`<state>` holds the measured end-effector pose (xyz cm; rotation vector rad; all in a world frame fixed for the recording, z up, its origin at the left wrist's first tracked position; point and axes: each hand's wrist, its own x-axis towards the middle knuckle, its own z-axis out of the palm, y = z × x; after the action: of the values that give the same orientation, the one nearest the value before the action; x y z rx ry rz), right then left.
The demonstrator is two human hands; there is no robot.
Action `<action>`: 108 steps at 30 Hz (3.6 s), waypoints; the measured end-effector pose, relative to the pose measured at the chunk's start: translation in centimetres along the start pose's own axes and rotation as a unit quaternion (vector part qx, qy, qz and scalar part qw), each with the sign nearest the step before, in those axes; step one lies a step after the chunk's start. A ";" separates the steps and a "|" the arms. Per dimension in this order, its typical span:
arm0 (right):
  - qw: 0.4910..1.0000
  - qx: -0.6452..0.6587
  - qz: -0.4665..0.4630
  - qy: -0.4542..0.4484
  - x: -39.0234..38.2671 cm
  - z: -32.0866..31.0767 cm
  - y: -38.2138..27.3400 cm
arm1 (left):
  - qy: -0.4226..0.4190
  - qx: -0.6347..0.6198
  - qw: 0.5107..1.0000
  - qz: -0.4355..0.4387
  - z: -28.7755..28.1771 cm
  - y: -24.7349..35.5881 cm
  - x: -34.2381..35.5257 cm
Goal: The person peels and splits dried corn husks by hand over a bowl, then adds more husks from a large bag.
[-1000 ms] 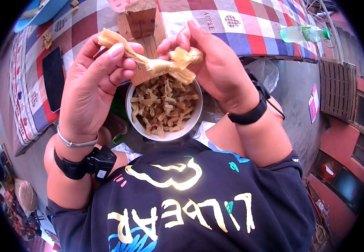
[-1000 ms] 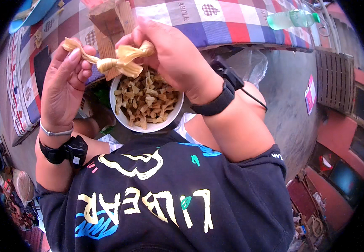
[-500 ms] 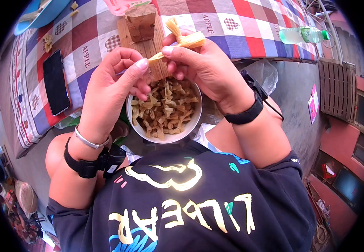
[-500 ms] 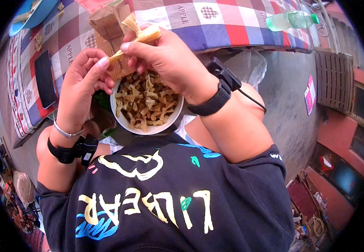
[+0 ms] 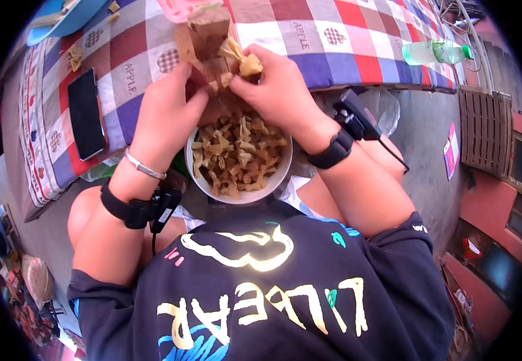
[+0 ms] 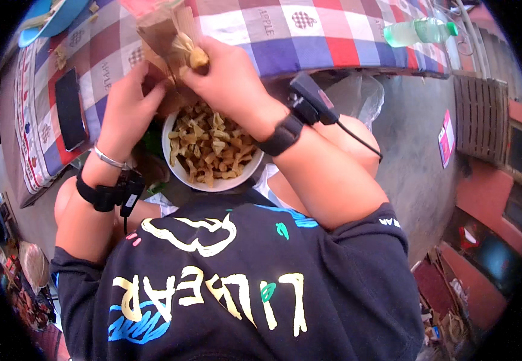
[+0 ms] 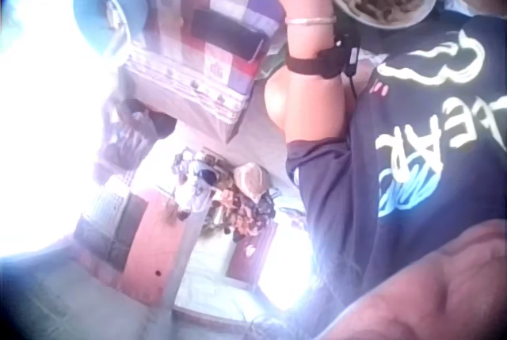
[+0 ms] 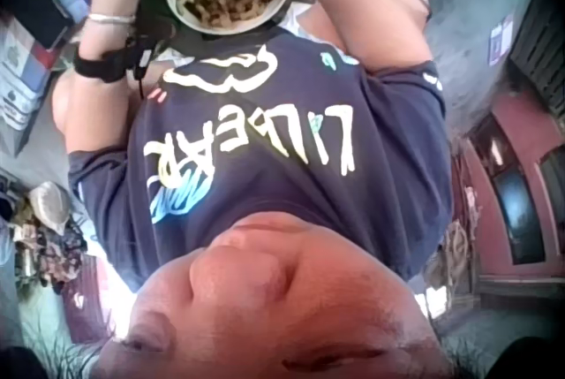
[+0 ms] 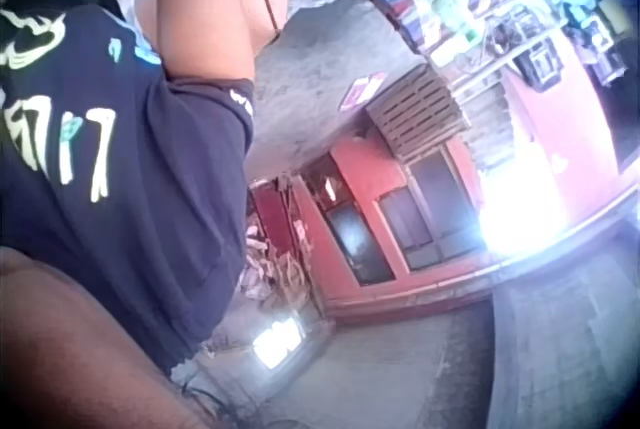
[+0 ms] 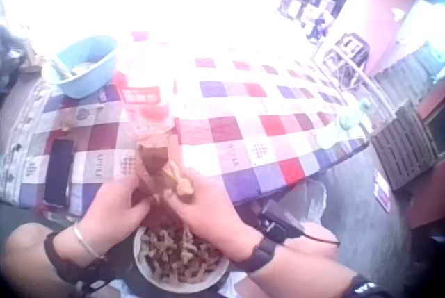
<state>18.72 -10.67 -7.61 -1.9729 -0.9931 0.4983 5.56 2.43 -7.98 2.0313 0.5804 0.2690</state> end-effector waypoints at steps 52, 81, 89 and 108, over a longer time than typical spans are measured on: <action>0.840 -0.262 0.475 -0.003 -20.5 0.4 29.1 | 0.099 -0.066 0.991 -0.058 -4.7 -0.6 0.9; 0.863 0.242 0.389 0.213 -26.4 -22.5 17.5 | 0.121 -0.145 0.977 0.103 -7.0 0.1 -1.8; 0.909 0.052 0.307 0.277 -20.4 -26.9 8.4 | 0.053 -0.174 0.978 0.102 -7.6 2.9 -1.5; 0.881 0.068 -0.185 0.431 -11.3 -40.7 -17.4 | -0.177 -0.036 0.950 0.253 -1.6 17.9 0.3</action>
<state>30.40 -34.87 29.35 -1.5502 -0.6828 -0.4939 10.33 -3.69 8.23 2.0646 -0.1794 0.2141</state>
